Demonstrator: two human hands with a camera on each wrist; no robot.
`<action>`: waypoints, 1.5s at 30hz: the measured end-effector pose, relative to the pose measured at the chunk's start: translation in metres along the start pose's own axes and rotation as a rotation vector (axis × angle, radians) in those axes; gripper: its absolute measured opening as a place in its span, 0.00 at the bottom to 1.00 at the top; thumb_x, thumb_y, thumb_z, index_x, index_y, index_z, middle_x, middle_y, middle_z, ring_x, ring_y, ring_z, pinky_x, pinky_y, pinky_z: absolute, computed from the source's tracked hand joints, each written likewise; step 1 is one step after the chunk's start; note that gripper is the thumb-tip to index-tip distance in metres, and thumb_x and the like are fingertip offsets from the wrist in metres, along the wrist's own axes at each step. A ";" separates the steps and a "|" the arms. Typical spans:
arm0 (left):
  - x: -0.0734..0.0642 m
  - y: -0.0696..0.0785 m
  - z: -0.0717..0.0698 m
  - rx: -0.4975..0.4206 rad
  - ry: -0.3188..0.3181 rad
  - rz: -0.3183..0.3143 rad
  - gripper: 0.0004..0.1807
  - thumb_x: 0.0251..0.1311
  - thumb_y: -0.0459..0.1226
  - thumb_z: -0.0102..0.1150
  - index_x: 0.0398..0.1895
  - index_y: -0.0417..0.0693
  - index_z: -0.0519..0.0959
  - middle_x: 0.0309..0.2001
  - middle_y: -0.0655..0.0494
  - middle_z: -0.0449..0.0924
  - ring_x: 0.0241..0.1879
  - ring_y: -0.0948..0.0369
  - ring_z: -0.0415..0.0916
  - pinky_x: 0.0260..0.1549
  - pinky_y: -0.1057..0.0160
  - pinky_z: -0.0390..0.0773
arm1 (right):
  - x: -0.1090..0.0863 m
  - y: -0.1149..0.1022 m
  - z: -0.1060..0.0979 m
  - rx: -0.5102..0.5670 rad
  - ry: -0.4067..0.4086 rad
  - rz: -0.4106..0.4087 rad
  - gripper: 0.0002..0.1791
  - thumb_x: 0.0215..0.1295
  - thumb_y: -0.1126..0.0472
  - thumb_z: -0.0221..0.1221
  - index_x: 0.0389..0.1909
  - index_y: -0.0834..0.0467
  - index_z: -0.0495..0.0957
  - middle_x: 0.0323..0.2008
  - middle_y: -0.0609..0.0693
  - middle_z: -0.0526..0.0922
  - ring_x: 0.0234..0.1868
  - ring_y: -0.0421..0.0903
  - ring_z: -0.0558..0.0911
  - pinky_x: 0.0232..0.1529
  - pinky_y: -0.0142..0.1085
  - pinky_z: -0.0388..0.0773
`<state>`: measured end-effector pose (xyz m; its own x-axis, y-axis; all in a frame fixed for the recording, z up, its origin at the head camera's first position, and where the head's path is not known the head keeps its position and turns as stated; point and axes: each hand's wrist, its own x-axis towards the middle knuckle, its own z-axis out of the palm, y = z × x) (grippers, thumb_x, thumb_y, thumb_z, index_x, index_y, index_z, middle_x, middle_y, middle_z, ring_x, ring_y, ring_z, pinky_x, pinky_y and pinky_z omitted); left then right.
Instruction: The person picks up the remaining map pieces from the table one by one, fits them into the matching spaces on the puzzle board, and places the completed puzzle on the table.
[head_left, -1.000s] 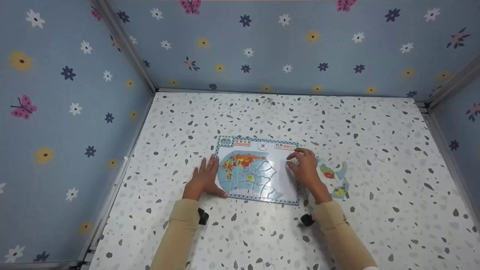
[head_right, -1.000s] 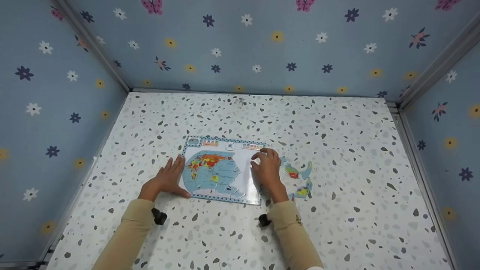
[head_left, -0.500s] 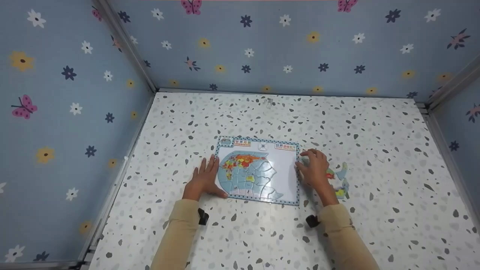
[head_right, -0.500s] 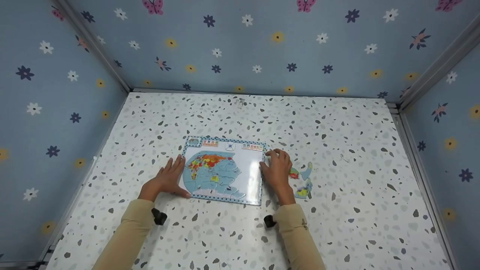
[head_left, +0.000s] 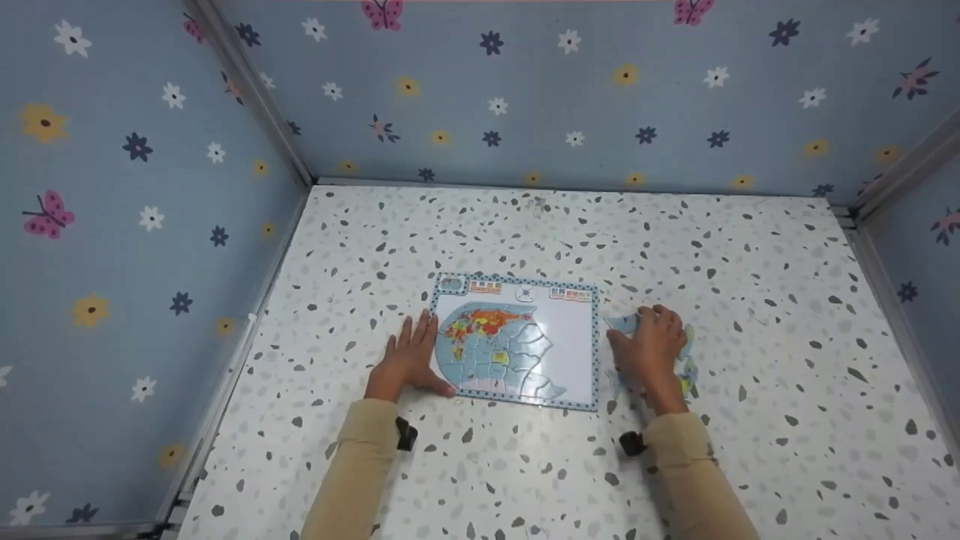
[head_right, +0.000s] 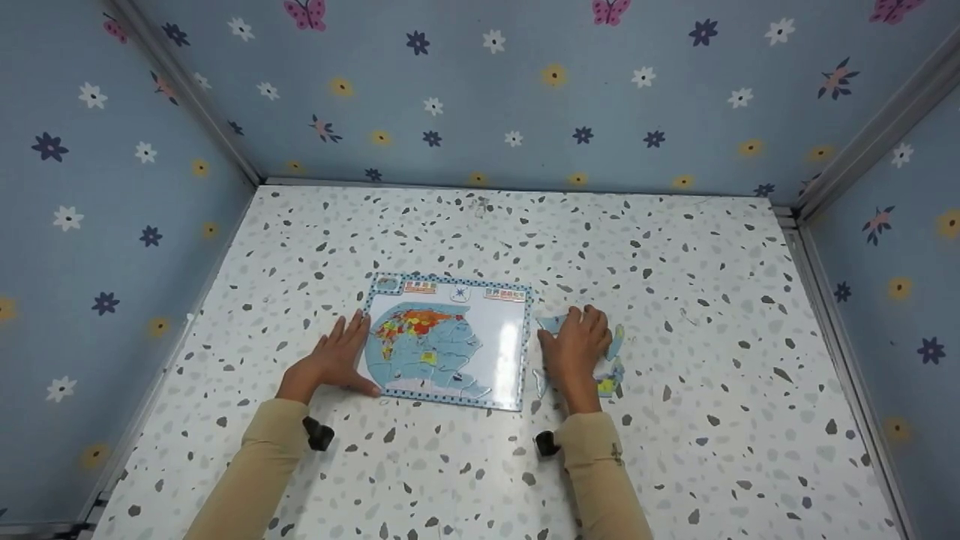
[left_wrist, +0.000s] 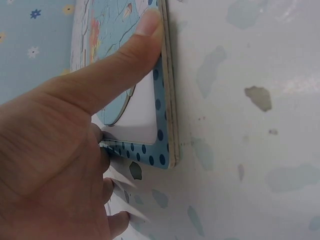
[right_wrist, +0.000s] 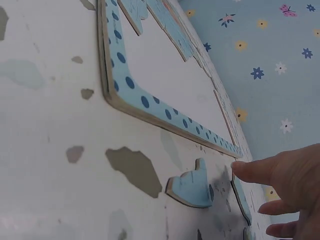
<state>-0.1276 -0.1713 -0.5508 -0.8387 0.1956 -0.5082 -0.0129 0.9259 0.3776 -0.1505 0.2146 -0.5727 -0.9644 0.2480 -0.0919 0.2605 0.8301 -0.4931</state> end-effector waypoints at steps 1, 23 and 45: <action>0.000 0.000 0.000 0.001 -0.002 -0.001 0.74 0.34 0.58 0.77 0.77 0.46 0.34 0.77 0.48 0.24 0.75 0.45 0.20 0.71 0.40 0.33 | -0.001 0.001 0.000 -0.006 0.009 -0.002 0.39 0.61 0.48 0.62 0.66 0.66 0.62 0.68 0.66 0.55 0.72 0.64 0.49 0.71 0.60 0.40; 0.001 -0.001 0.001 -0.009 0.000 0.004 0.75 0.33 0.57 0.78 0.77 0.47 0.34 0.77 0.48 0.23 0.75 0.45 0.20 0.71 0.40 0.33 | 0.001 0.012 -0.003 -0.034 0.031 -0.057 0.31 0.62 0.48 0.61 0.57 0.67 0.69 0.67 0.67 0.58 0.71 0.65 0.50 0.70 0.62 0.38; 0.001 -0.002 0.002 0.004 -0.001 0.001 0.74 0.34 0.58 0.77 0.77 0.48 0.34 0.77 0.50 0.23 0.75 0.46 0.20 0.71 0.40 0.33 | -0.002 0.015 -0.002 0.101 0.087 -0.158 0.33 0.56 0.46 0.65 0.54 0.64 0.71 0.66 0.62 0.62 0.70 0.60 0.54 0.70 0.56 0.44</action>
<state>-0.1276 -0.1721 -0.5534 -0.8383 0.1967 -0.5084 -0.0100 0.9270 0.3750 -0.1442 0.2271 -0.5781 -0.9841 0.1648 0.0667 0.0961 0.8087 -0.5804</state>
